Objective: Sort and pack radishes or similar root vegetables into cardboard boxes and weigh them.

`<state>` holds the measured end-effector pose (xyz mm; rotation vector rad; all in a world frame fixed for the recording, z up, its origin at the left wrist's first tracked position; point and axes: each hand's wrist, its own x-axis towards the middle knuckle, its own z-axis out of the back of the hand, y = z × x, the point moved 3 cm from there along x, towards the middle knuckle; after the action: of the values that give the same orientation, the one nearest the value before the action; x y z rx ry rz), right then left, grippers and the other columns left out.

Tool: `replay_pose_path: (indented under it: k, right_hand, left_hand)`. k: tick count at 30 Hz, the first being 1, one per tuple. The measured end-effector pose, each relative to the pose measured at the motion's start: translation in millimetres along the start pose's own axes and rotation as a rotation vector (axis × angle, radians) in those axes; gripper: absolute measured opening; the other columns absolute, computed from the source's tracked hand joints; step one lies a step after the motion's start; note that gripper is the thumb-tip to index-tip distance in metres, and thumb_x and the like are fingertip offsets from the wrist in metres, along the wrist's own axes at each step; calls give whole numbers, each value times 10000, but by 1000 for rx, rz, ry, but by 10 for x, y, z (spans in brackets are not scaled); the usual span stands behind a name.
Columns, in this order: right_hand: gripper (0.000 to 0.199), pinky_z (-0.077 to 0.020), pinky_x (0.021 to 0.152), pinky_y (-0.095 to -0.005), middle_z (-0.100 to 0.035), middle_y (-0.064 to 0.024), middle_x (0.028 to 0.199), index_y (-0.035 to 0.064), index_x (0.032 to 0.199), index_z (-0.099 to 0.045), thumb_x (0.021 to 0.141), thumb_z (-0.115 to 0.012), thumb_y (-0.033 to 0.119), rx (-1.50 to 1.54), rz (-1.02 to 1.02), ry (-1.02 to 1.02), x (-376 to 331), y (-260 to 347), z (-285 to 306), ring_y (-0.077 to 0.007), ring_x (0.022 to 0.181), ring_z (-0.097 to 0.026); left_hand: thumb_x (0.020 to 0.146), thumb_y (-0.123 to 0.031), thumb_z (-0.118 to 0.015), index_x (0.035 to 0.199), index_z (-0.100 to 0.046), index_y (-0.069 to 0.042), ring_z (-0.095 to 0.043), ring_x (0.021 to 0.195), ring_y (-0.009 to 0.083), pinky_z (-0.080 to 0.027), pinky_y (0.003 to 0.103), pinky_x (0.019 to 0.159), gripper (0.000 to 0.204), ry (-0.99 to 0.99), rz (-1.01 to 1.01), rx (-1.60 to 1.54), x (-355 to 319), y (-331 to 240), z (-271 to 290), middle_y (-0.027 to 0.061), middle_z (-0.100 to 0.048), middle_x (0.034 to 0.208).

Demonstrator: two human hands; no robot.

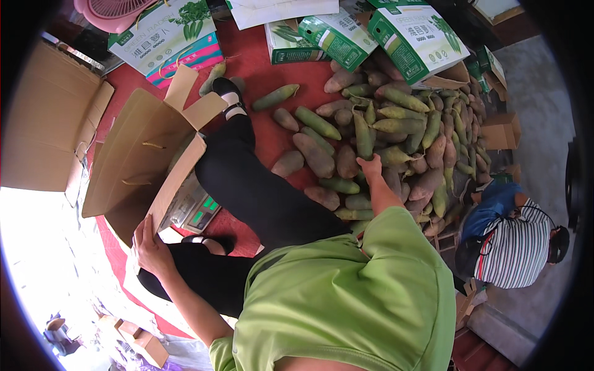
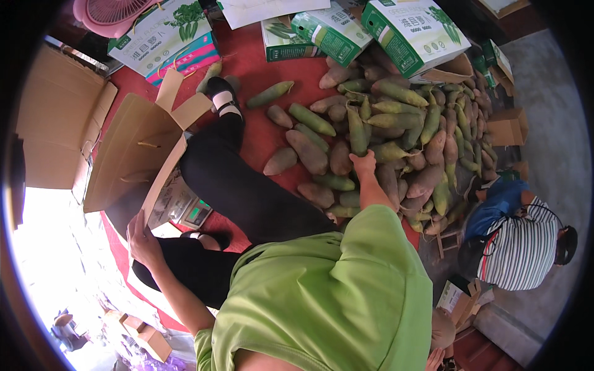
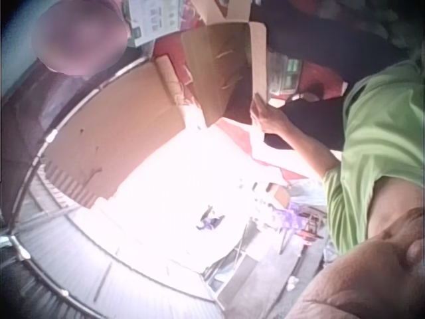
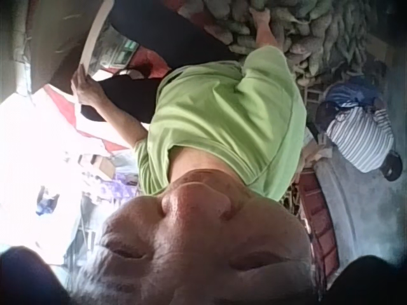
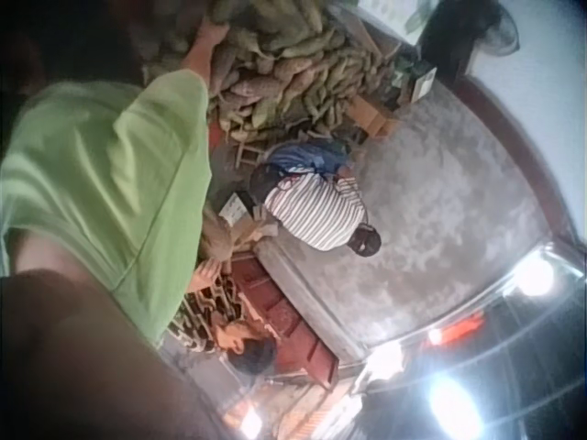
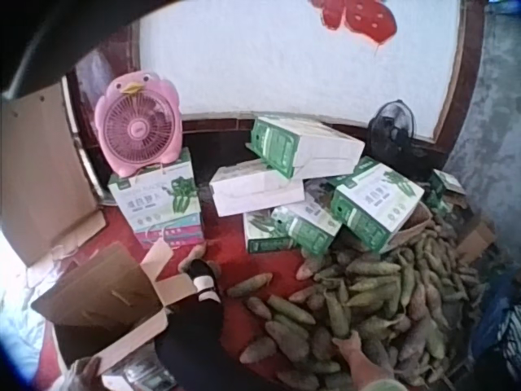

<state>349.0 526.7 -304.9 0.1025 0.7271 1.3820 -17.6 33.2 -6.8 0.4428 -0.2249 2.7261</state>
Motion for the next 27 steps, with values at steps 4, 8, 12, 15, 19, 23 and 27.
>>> replay_pose_path:
  k: [4, 8, 12, 15, 19, 23, 27]
  right_hand:
    - [829, -441, 991, -439, -504, -237, 1297, 60, 1339, -452, 649, -814, 345, 60, -36, 12, 12, 64, -2, -386, 1191, -508]
    - [785, -463, 947, -431, -570, -250, 1208, -14, 1264, -497, 625, -829, 299, -14, -55, 22, -12, 92, 63, -387, 1121, -563]
    - [736, -484, 901, -425, -625, -249, 1105, -55, 1195, -525, 617, -831, 281, 45, 24, 28, 46, -27, 1, -389, 1049, -606]
    - [633, -506, 731, -417, -648, -140, 981, -49, 1150, -549, 635, -825, 196, 39, 55, -20, 297, -308, -79, -249, 869, -631]
    - [538, -479, 672, -422, -639, -78, 949, 17, 1109, -584, 679, -797, 261, 169, -48, 64, 76, -147, 55, -220, 829, -606]
    - [525, -454, 691, -392, -641, -55, 965, 71, 1126, -614, 720, -751, 374, 465, -246, 247, -339, 314, 274, -209, 786, -598]
    - [473, -459, 653, -352, -634, -47, 929, 75, 1087, -627, 734, -742, 368, 716, -296, 277, -495, 647, 352, -174, 777, -592]
  left_hand:
    - [813, -13, -599, 1092, -689, -141, -653, 942, 236, -522, 359, 773, 320, -1, -28, 8, -4, -29, 32, 21, -676, 1038]
    - [790, -24, -612, 1095, -701, -163, -645, 941, 228, -497, 355, 814, 346, -1, -2, -5, -9, 6, 6, 7, -674, 1038]
    - [787, -11, -607, 1082, -705, -158, -639, 959, 230, -494, 353, 829, 344, 2, -2, 8, 11, -53, 66, 9, -673, 1038]
    - [768, 3, -598, 1066, -710, -152, -629, 979, 238, -490, 352, 849, 354, 17, 19, -20, -20, 3, 45, 10, -668, 1038]
    - [752, 1, -603, 1074, -708, -159, -614, 1011, 233, -469, 358, 886, 375, 30, 37, -19, 1, -32, 71, 8, -663, 1048]
    - [755, -24, -625, 1079, -704, -163, -605, 1025, 225, -461, 365, 898, 362, 34, 39, -28, 31, -33, 83, 2, -656, 1050]
    - [757, -23, -617, 1082, -700, -157, -605, 1019, 223, -466, 366, 890, 361, 46, 33, -29, 31, -31, 92, 4, -652, 1050]
